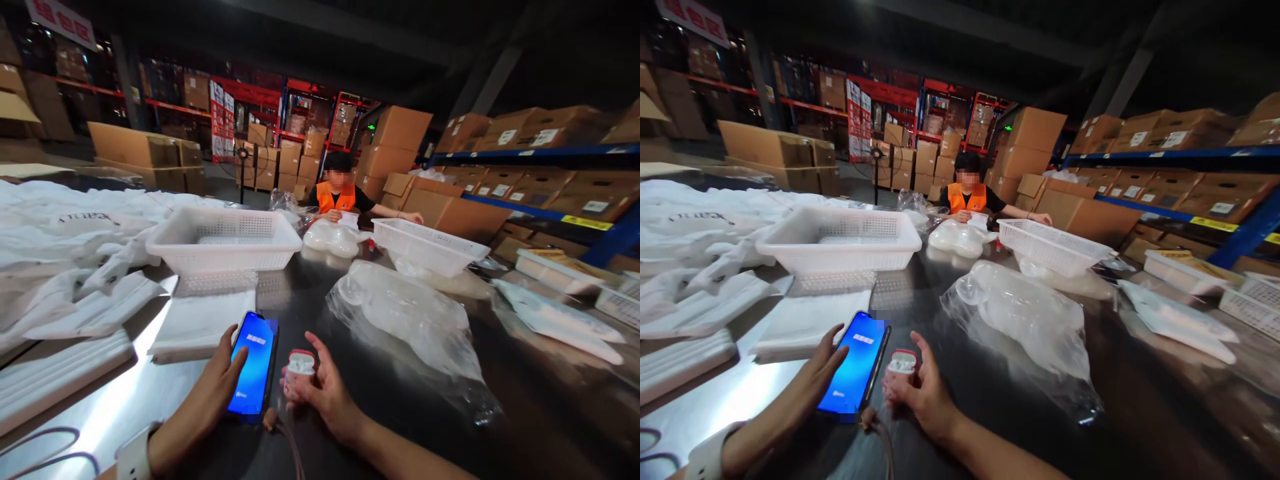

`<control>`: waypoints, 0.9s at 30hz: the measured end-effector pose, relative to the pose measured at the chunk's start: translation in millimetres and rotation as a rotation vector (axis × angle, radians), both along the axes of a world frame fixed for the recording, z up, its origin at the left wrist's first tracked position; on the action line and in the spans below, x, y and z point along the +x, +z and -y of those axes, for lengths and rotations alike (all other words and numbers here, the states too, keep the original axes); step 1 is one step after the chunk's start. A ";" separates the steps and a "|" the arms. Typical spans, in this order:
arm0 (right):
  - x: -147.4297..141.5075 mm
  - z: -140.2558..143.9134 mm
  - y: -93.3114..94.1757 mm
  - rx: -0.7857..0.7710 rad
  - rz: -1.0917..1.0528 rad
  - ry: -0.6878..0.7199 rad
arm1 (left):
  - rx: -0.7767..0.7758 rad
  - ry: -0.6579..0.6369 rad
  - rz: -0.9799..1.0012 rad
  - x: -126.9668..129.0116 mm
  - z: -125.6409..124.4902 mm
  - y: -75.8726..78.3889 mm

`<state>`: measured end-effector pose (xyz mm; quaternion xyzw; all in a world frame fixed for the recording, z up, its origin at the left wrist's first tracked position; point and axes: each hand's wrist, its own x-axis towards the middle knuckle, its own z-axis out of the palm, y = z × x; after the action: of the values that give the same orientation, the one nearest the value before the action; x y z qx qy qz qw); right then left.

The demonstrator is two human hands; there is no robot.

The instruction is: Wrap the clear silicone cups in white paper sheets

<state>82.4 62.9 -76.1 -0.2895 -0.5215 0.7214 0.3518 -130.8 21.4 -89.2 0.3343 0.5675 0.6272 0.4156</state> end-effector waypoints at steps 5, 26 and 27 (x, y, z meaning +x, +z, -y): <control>0.5 1.5 -6.3 0.106 0.050 0.060 | 0.024 0.010 -0.655 7.0 17.5 13.1; 6.5 7.1 -5.4 1.647 0.280 0.045 | -0.046 -0.400 -0.519 48.0 40.1 37.2; 6.8 7.4 -4.3 1.661 0.293 0.039 | -0.036 -0.398 -0.491 48.0 39.8 37.8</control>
<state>89.3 55.4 -80.4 -0.0183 -0.9279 0.0646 0.3667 -82.7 -18.4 -51.3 0.5727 0.5855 0.4240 0.3866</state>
